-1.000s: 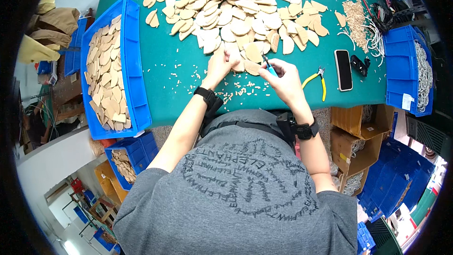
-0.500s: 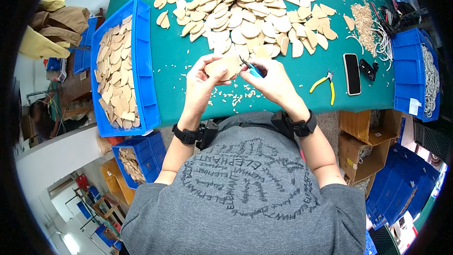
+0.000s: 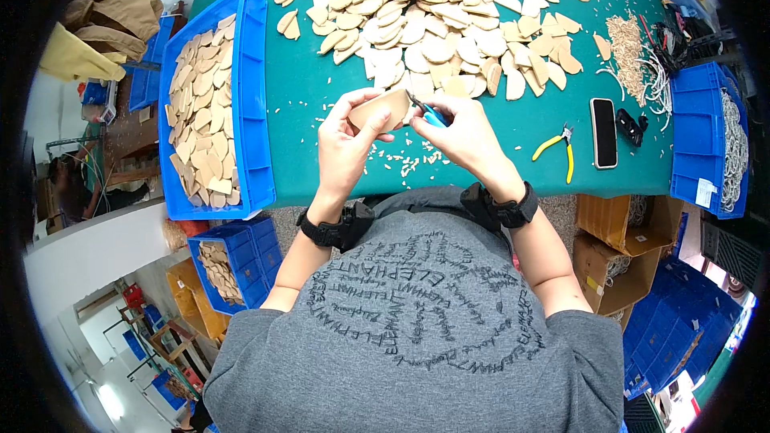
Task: The person uses pliers to trim and smooth the edges of small, light-colored wooden pieces. They pick up each piece from a pile on a green table, trim it, and place the finished piece into a blue bin. The process is repetitive and focused on edge finishing.
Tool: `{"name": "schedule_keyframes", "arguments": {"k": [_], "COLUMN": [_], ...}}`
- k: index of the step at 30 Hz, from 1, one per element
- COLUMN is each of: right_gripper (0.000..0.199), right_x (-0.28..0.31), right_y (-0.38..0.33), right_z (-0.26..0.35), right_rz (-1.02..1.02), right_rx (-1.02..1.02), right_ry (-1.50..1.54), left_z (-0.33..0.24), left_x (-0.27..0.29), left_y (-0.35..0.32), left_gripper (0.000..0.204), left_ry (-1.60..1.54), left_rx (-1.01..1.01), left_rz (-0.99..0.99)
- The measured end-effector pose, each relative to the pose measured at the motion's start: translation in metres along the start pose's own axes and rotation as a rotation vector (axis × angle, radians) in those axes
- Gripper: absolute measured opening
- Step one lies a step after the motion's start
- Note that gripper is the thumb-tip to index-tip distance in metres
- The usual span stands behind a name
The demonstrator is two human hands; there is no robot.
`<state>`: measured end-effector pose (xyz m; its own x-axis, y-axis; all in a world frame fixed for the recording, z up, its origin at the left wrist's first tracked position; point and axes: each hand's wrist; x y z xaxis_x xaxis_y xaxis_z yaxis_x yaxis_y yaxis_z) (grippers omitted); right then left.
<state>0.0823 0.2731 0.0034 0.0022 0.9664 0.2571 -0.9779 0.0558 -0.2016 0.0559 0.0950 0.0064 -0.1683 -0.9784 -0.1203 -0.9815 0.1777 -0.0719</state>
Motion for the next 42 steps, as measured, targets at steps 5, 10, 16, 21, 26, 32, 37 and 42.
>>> {"name": "schedule_keyframes", "arguments": {"k": [5, 10, 16, 21, 26, 32, 37, 42], "right_gripper": [0.017, 0.019, 0.019, 0.02, 0.02, 0.017, 0.017, 0.02], "right_x": [-0.003, -0.007, 0.008, 0.022, 0.019, 0.019, 0.009, -0.003], "right_y": [0.003, 0.005, 0.007, 0.003, -0.001, -0.01, -0.011, -0.006], "right_z": [-0.011, -0.006, -0.012, -0.023, -0.026, -0.039, -0.031, -0.023], "right_rz": [-0.023, -0.012, -0.099, -0.149, -0.127, -0.161, -0.099, 0.04], "right_rx": [0.034, -0.001, -0.064, -0.096, -0.101, -0.078, -0.078, -0.003], "right_ry": [0.0, -0.029, 0.073, 0.084, 0.087, 0.054, 0.084, 0.006], "left_z": [0.003, 0.003, 0.002, 0.023, 0.122, 0.172, 0.106, 0.058], "left_x": [0.005, 0.011, 0.071, 0.115, 0.034, 0.036, 0.022, 0.022], "left_y": [0.002, 0.003, 0.014, 0.041, 0.043, 0.052, 0.041, 0.025], "left_gripper": [0.031, 0.031, 0.034, 0.048, 0.051, 0.041, 0.029, 0.022], "left_ry": [0.03, -0.055, 0.161, 0.89, 1.216, 0.945, -0.072, -0.338], "left_rx": [0.019, 0.072, -0.133, -0.455, 0.05, 0.027, 0.207, 0.285], "left_rz": [0.05, 0.048, -0.358, -0.652, -0.106, -0.04, 0.077, 0.177]}}
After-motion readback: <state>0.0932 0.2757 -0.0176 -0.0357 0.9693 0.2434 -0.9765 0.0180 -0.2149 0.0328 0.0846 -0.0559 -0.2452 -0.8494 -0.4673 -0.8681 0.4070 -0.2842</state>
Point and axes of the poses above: each hand's wrist, its own y-axis towards the middle knuckle, its own x-axis out of the back of the hand, z = x × y, and after that the axes turned 4 degrees about -z, right-handed
